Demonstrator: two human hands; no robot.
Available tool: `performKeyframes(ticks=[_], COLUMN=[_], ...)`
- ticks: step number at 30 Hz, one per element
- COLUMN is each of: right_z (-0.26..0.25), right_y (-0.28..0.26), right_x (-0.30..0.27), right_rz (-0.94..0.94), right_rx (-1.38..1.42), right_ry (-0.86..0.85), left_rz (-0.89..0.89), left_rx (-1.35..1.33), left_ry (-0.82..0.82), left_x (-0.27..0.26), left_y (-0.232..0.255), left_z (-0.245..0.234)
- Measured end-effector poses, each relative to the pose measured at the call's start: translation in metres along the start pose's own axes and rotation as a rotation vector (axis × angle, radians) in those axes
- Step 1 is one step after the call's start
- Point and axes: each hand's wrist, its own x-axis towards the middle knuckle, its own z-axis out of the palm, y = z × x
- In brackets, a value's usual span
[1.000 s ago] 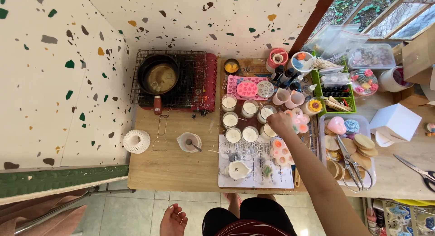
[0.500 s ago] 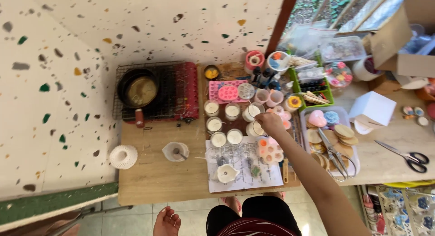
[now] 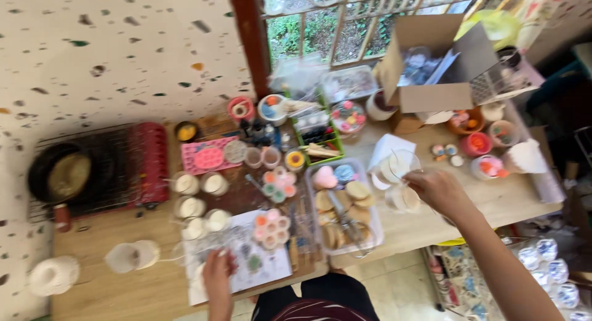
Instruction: The recorder is making decorative candles, including preparing wicks, melting wax, and assembling various candle components at a workbench.
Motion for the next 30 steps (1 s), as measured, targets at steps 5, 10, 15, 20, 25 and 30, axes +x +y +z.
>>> performKeyframes(ticks=[5,10,15,20,25,30], right_z=[-0.003,0.012,0.038,0.054,0.079,0.114], right_y=[0.126,0.192,0.231,0.234,0.224,0.193], right_x=[-0.060,-0.093,-0.109,-0.117,-0.099,-0.049], right_rz=[0.051,0.097,0.160,0.215,0.140,0.005], right_rx=[-0.011,0.056,0.073,0.093,0.148,0.235], right_ry=[-0.019,-0.026,-0.013,-0.059,-0.051,-0.021], left_rz=[0.434,0.918,0.545,0.505,0.478,0.419], left_rx=[0.303,0.884,1.222,1.190,1.130,1.298], left_ry=[-0.374,-0.503,-0.520,-0.289,-0.165,-0.235], left_x=[-0.061,-0.056,-0.072,-0.036,-0.002,0.051], left_y=[0.054,0.008,0.064,-0.015,0.059,0.096], left_z=[0.282,0.465,0.543,0.576,0.590,0.621])
